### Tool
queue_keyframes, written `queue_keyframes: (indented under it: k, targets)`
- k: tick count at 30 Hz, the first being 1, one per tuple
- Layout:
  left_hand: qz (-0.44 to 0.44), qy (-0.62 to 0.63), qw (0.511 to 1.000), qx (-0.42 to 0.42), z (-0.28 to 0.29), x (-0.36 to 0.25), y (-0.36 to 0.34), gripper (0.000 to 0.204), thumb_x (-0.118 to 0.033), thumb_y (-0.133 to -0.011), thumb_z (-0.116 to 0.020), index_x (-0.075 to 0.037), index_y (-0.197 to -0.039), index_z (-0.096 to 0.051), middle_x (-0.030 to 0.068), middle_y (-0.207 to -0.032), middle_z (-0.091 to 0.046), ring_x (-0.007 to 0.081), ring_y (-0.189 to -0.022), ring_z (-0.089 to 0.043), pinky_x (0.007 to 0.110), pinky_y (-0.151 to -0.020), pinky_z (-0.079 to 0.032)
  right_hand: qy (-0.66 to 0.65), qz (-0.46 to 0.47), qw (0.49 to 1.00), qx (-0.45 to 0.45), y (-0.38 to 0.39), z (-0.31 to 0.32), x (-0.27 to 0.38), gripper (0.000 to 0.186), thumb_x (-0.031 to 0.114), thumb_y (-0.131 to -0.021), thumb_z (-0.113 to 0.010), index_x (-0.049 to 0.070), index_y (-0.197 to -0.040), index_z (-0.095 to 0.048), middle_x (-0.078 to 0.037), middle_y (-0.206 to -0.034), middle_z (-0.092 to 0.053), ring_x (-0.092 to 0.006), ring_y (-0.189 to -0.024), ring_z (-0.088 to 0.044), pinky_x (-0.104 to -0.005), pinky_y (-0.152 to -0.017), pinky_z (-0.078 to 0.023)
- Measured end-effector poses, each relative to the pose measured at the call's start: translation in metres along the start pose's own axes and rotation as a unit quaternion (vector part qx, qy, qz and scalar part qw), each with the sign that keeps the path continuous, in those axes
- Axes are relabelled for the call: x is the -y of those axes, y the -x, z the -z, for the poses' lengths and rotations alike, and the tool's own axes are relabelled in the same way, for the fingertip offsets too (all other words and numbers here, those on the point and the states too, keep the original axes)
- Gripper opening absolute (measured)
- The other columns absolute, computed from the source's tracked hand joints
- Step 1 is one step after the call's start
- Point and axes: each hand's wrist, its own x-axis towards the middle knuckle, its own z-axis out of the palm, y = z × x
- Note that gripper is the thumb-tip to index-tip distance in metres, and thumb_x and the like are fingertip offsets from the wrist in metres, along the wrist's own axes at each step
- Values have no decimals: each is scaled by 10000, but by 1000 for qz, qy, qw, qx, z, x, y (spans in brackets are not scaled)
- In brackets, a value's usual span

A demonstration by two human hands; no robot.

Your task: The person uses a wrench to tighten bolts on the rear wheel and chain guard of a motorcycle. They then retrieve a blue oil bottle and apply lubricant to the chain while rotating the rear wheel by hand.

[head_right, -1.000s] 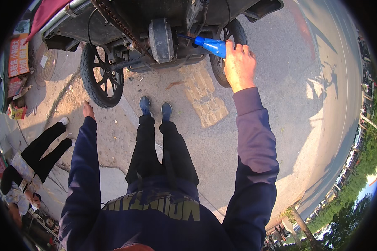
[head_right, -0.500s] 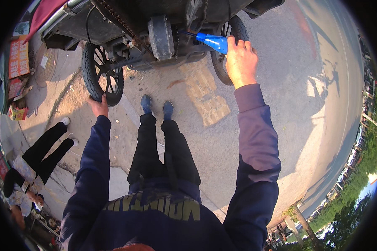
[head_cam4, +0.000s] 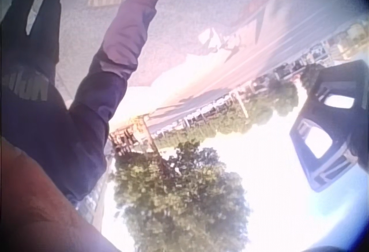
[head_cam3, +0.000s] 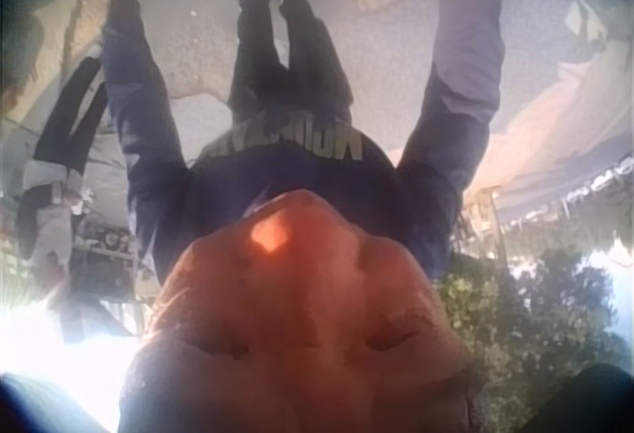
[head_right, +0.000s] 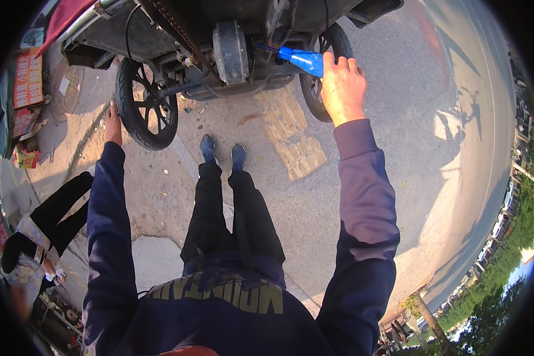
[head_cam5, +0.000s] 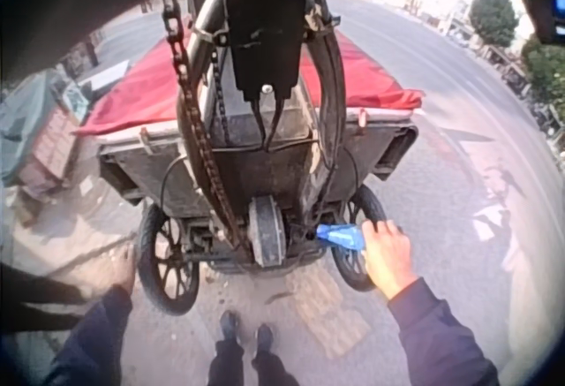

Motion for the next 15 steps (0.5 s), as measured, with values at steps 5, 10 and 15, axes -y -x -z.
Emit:
queue_keyframes:
  k: [5, 10, 15]
  targets:
    - [-31, -193, 981, -16, 1, -11, 7, 827, -635, -835, -741, 81, -1222, -598, 328, -1139, -676, 460, -1098, -656, 476, -921, -500, -12, 7, 1000, -11, -5, 5, 6, 424, 90, -791, -774, 105, -1192, -637, -120, -1012, -711, -312, -1038, -683, -466, -888, -567]
    - [5, -126, 989, 76, -27, 156, 113, 771, -438, -887, -769, 34, -1373, -400, 309, -1191, -659, 464, -1162, -632, 477, -973, -489, 1, 2, 1000, 1, -4, 2, 1, 612, 147, -725, -868, 122, -1270, -590, -99, -1055, -691, -302, -1038, -665, -451, -868, -569]
    - [120, -411, 861, 274, 13, 217, 47, 631, -505, -939, -593, -24, -1346, -628, 199, -1423, -595, 329, -1351, -538, 467, -1134, -373, -11, 5, 1000, -11, 0, -5, 3, 613, 145, -724, -868, 122, -1272, -594, -100, -1048, -692, -300, -1036, -667, -436, -870, -572]
